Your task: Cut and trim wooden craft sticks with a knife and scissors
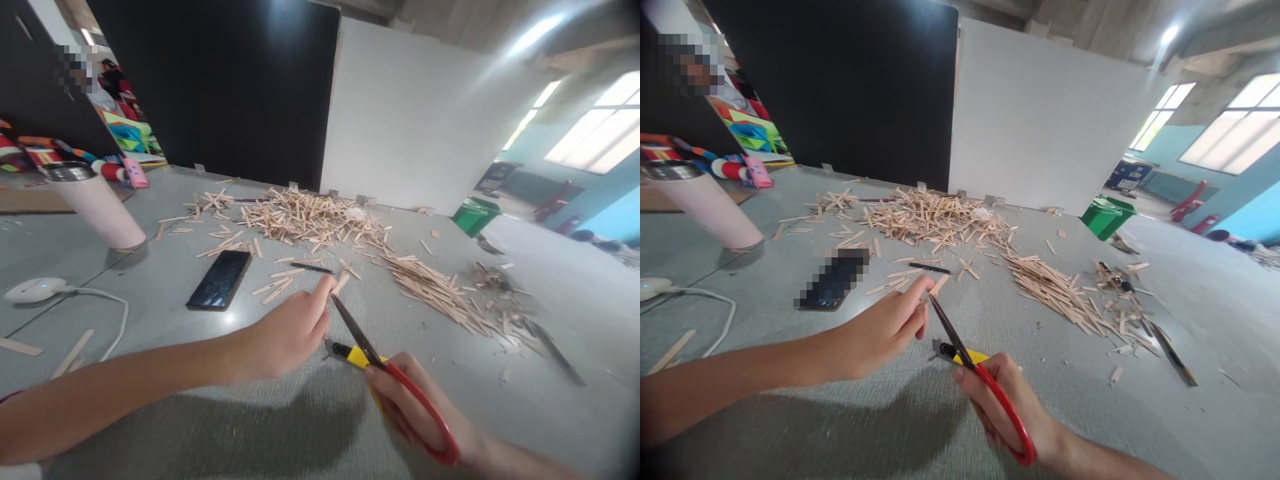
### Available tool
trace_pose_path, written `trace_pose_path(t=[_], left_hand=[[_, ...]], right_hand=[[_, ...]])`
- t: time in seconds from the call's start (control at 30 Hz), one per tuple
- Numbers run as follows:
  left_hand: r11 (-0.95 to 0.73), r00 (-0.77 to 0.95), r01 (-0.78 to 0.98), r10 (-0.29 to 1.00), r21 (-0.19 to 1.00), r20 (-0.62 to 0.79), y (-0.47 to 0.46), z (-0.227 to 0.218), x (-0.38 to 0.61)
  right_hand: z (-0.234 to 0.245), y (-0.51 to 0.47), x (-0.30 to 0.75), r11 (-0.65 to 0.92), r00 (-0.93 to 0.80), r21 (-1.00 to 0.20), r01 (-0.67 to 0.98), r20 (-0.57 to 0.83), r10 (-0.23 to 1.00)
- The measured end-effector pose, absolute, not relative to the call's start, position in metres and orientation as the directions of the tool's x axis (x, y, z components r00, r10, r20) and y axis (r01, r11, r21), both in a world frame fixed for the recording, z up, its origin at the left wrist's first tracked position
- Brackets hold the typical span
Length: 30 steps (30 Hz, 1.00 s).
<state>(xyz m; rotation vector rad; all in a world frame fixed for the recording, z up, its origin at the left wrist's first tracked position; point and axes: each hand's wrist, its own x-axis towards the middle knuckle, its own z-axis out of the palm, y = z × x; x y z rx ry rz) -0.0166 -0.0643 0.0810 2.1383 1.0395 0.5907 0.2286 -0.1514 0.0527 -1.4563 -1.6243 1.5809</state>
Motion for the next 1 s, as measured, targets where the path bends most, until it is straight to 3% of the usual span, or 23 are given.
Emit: trace_pose_path(t=[0.33, 0.5, 0.6, 0.73, 0.83, 1.0], left_hand=[[-0.47, 0.584, 0.49, 0.802, 0.734, 0.124, -0.055, 0.078, -0.018], [-0.296, 0.588, 0.408, 0.808, 0.864, -0.001, -0.051, 0.089, -0.018], [-0.172, 0.616, 0.282, 0.787, 0.944, -0.041, -0.053, 0.094, -0.017], [-0.239, 0.574, 0.252, 0.817, 0.938, 0.054, -0.052, 0.096, -0.016], [-0.229, 0.545, 0.227, 0.835, 0.946, 0.071, -0.048, 0.095, -0.018], [-0.135, 0.516, 0.11, 0.855, 0.985, 0.059, -0.046, 0.094, -0.019]], right_hand=[[0.05, -0.148, 0.229, -0.257, -0.352, -0.91, 0.324, -0.369, 0.861], [0.049, -0.136, 0.226, -0.46, -0.111, -0.858, 0.23, -0.493, 0.863], [0.049, -0.131, 0.226, -0.403, -0.125, -0.876, 0.264, -0.445, 0.887], [0.041, -0.125, 0.226, -0.263, -0.235, -0.884, 0.386, -0.371, 0.898], [0.029, -0.116, 0.23, -0.242, -0.182, -0.843, 0.48, -0.366, 0.913], [0.015, -0.098, 0.242, -0.235, -0.113, -0.85, 0.472, -0.323, 0.94]])
